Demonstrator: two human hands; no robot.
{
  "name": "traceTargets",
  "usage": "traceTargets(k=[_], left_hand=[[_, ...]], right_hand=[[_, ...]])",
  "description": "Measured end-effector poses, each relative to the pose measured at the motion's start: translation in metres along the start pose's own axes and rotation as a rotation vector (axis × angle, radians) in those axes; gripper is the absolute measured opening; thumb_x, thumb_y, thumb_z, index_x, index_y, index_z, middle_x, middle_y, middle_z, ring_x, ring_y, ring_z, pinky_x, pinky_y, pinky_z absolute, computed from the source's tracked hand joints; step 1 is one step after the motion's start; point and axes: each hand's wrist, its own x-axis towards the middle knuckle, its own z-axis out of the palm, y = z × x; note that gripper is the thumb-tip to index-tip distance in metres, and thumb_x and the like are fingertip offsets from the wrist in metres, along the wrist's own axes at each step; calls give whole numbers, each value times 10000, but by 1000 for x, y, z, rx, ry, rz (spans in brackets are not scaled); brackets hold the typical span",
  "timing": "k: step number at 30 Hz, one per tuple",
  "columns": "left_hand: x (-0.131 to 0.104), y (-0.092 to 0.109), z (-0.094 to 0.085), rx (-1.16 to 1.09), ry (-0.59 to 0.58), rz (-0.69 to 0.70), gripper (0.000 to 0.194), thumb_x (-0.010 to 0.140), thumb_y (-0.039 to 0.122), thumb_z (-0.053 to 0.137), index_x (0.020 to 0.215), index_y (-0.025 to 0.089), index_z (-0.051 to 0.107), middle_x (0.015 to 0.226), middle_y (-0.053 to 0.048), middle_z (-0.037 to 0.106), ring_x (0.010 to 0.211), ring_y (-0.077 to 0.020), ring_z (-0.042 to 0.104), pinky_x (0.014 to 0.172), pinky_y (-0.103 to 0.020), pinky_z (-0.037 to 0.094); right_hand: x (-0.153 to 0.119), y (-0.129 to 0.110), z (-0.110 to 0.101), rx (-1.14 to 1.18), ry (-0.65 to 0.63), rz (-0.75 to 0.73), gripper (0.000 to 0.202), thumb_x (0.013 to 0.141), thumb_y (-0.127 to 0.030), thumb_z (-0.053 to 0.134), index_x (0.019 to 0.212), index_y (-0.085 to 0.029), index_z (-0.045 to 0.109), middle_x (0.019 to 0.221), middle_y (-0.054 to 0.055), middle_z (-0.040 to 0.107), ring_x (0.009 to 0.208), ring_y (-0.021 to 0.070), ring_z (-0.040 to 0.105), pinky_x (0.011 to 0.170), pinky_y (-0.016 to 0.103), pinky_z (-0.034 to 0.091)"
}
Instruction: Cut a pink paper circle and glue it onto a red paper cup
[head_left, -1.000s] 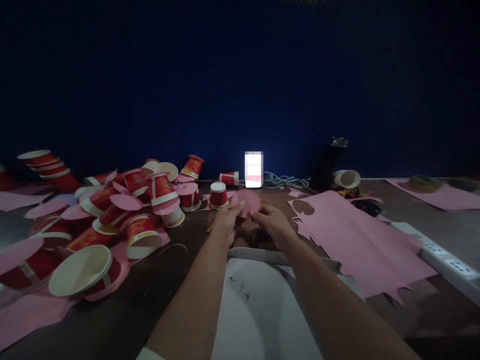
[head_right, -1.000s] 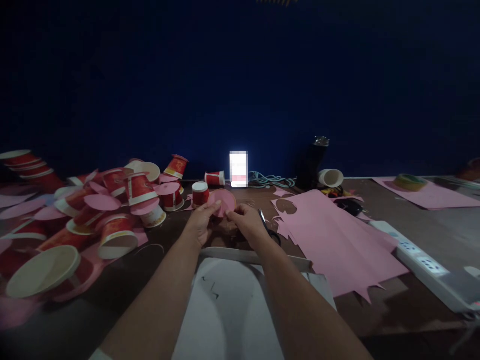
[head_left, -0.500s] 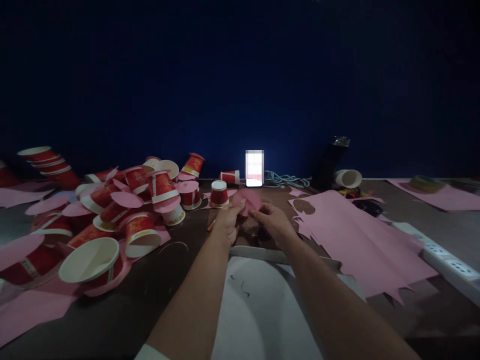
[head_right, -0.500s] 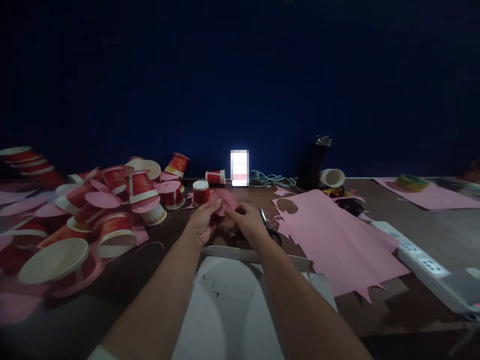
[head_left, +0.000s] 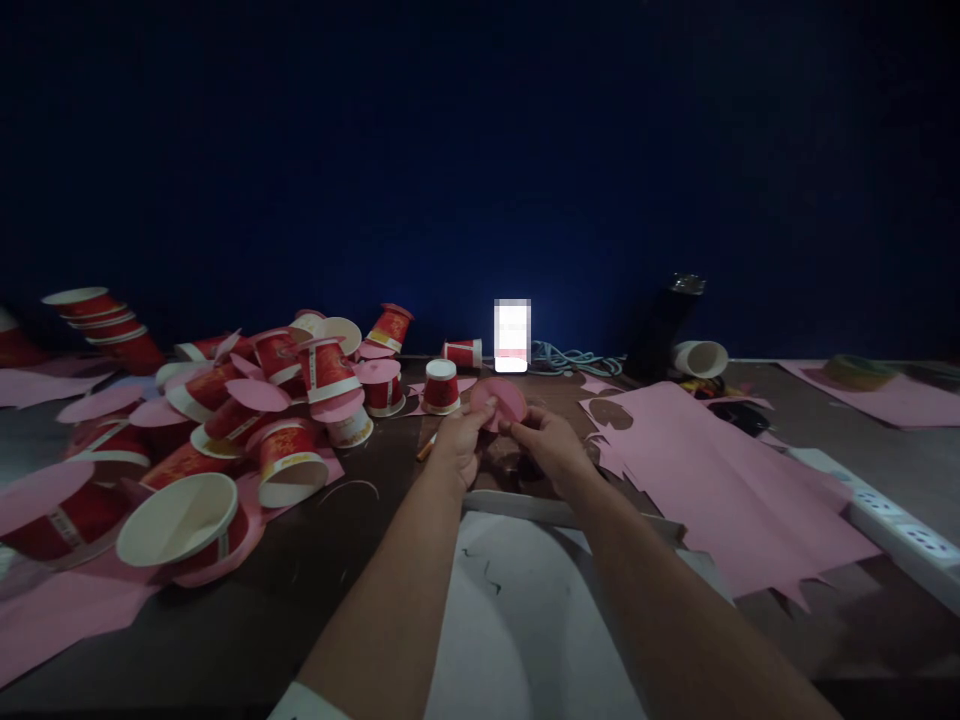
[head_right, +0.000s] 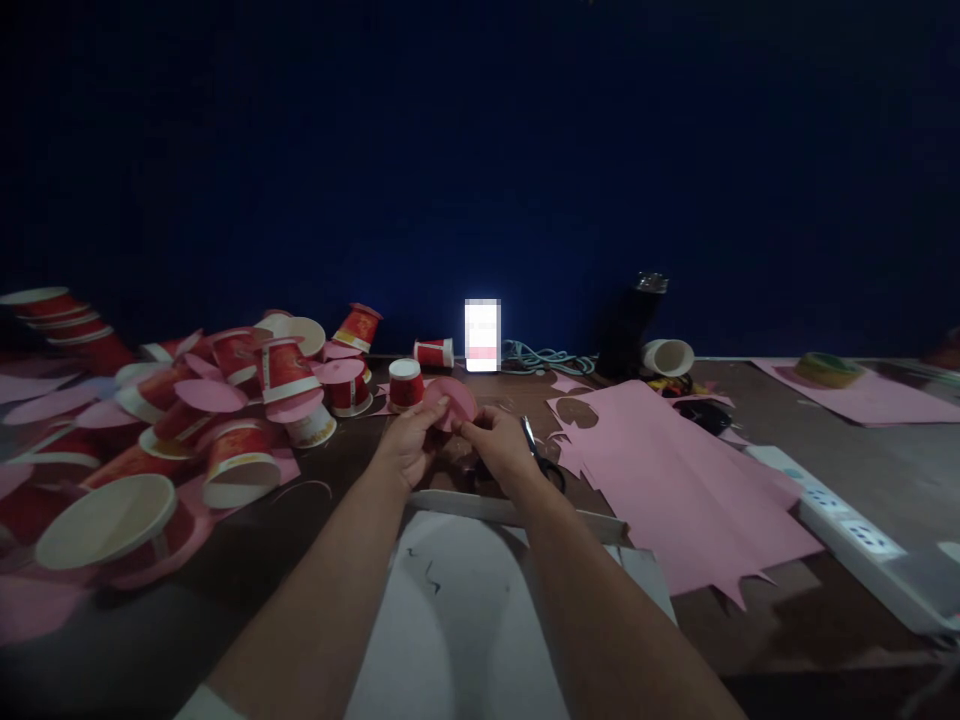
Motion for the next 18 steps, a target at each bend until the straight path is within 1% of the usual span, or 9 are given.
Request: traceTargets(k=[2, 6, 9, 12, 14, 16, 18], left_hand=[[0, 0, 0, 10, 4, -7, 299, 502, 228, 805, 704, 127, 608, 607, 18, 613, 538, -73, 538, 562, -208, 451], [0, -1, 0, 37, -4, 5, 308, 504, 245, 806, 719, 126, 620, 620, 6, 624, 556, -84, 552, 578, -218, 457], [0, -2, -2, 58, -52, 12, 312, 518, 248, 802, 754, 132, 635, 630, 1, 630, 575, -89, 565, 603, -219, 462], [0, -3, -4, 127, -100, 26, 341, 523, 217, 798, 825, 146, 656, 711, -6, 652, 618, -85, 577, 628, -204, 460], [1, -4, -5, 168, -94, 33, 344, 519, 203, 796, 829, 146, 660, 739, -7, 652, 629, -82, 575, 629, -196, 455], [2, -5, -5, 181, -73, 22, 331, 519, 211, 794, 810, 138, 655, 709, -5, 641, 610, -84, 571, 615, -203, 453], [2, -5, -5, 178, -71, 21, 339, 522, 229, 793, 813, 135, 649, 680, -4, 634, 591, -92, 569, 608, -216, 453]], right_hand=[[1, 0, 0, 5, -1, -22, 291, 611, -412, 701, 752, -183, 590, 528, -65, 472, 425, 69, 395, 375, 192, 321], [1, -1, 1, -4, 33, -68, 296, 588, -376, 713, 771, -186, 579, 606, -46, 544, 508, 88, 459, 451, 207, 364], [0, -3, 1, -12, 70, -73, 338, 581, -373, 716, 822, -189, 567, 654, -36, 591, 546, 100, 495, 488, 215, 369], [1, -2, 1, 47, 91, -95, 367, 589, -379, 714, 855, -191, 545, 712, -18, 623, 600, 115, 538, 530, 223, 391], [3, 0, 1, 84, 86, -121, 371, 594, -372, 716, 863, -192, 534, 735, -10, 629, 661, 133, 570, 575, 233, 418], [5, 2, 1, 126, 57, -142, 369, 606, -359, 712, 883, -194, 532, 764, -7, 633, 709, 144, 586, 613, 242, 439], [5, 3, 1, 154, 24, -146, 357, 623, -352, 700, 901, -195, 539, 771, -11, 627, 691, 135, 579, 607, 240, 442]])
